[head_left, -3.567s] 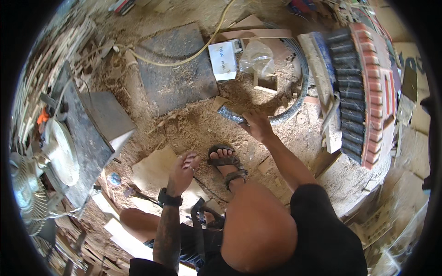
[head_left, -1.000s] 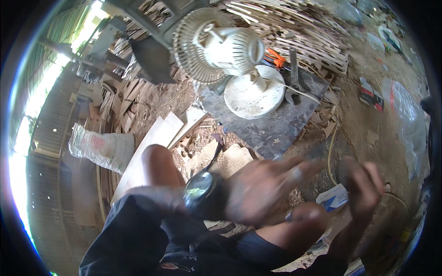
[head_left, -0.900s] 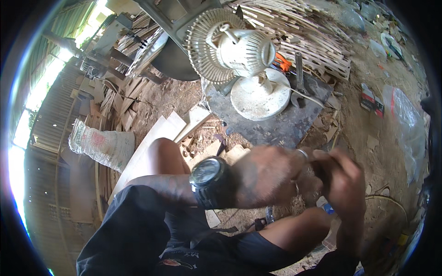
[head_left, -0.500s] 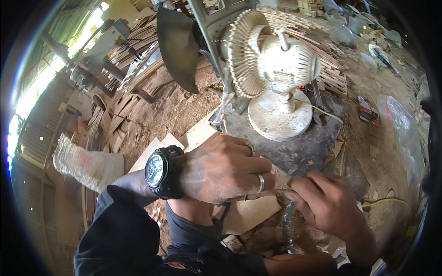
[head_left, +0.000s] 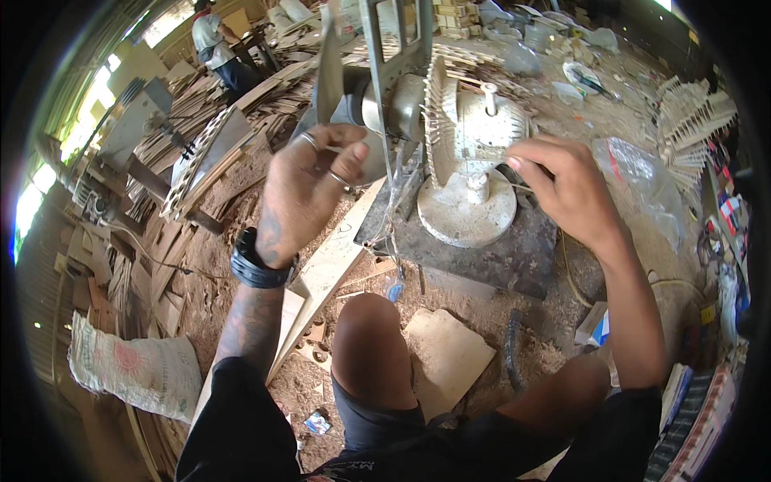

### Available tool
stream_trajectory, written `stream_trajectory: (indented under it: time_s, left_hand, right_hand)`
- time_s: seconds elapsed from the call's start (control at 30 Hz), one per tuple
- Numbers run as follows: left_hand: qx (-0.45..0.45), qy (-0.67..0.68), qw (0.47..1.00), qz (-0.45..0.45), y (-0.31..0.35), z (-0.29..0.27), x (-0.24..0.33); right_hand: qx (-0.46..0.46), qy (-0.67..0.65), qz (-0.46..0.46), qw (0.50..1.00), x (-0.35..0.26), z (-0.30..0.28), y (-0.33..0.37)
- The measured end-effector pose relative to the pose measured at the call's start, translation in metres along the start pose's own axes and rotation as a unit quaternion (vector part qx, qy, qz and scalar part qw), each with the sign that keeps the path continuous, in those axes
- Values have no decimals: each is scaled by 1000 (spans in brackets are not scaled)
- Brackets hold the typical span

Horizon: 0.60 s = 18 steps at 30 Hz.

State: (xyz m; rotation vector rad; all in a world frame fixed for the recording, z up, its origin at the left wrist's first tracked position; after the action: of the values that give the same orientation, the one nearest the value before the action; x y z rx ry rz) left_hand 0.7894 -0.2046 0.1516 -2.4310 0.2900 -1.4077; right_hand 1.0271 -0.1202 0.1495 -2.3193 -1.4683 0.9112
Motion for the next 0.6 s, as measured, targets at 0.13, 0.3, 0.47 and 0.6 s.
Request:
stream_trajectory:
  time_s: [0.13,0.3,0.47,0.6]
  left_hand:
    - [-3,-95,995,-36,-7,-11,3]
    - [-21,-192,981,-31,-10,11,-2]
    - [56,-208,976,22,-22,19,-16]
    - [84,-115,989,30,-28,25,-38]
  right_hand:
    - [-9,46,-46,998,1,8,-12]
    - [-30,135,-11,990,-3,23,-36]
    - [-22,155,-11,988,-13,33,-54]
    - [-13,130,46,990,-15,46,-55]
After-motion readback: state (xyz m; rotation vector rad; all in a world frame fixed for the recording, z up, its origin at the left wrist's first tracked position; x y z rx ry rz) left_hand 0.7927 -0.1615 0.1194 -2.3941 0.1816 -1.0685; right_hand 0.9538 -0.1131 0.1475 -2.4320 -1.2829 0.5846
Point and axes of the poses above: each hand's wrist, its own y-axis away from the middle knuckle, its own z-axis out of the palm, x = y × z, the point moved 8 cm from there along -y, towards the middle knuckle, and after that the axes turned 10 degrees about -x, right-handed, at the moved point
